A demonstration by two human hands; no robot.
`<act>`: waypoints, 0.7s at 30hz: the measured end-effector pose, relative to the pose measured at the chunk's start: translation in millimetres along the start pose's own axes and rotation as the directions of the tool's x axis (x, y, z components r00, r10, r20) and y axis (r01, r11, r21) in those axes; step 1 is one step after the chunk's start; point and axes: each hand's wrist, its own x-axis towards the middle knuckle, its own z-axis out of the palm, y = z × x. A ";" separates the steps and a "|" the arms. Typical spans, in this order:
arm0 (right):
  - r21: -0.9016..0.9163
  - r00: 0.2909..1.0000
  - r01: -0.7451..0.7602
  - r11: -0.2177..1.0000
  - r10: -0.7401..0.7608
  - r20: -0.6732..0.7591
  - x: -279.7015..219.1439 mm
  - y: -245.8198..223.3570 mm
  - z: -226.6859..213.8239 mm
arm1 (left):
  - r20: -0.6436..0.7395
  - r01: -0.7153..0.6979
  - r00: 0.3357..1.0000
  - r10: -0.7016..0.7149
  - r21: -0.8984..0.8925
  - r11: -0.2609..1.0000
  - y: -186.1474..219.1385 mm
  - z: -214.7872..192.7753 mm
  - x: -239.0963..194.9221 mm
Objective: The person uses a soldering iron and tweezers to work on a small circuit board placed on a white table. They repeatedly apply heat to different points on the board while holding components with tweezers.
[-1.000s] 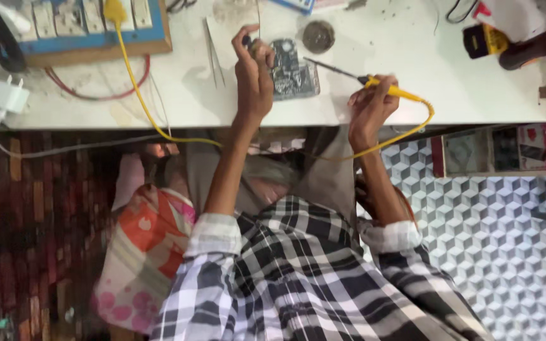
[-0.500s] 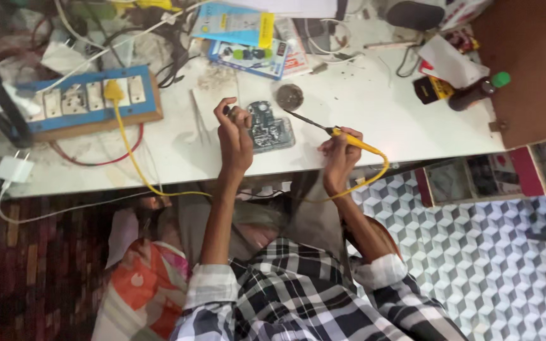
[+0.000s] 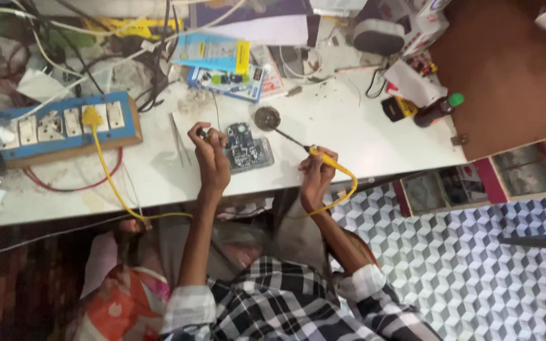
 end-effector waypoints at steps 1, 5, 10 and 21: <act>-0.004 1.000 0.013 1.000 -0.013 0.008 6.0 2.1 2.3 | 0.002 0.001 1.000 -0.001 0.010 1.000 -1.0 0.9 6.2; -0.093 0.996 0.072 0.993 -0.068 0.052 4.6 10.0 -2.4 | -0.030 0.040 0.999 -0.041 -0.031 0.999 -9.3 3.6 12.4; -0.164 0.994 0.107 0.981 -0.100 0.049 -2.2 1.4 0.7 | -0.058 0.046 0.997 -0.048 -0.042 0.998 -1.9 3.0 13.9; -0.161 0.991 0.132 0.978 -0.135 -0.006 3.8 21.1 -4.1 | -0.075 0.091 0.993 -0.097 -0.072 0.993 -26.4 -2.2 10.6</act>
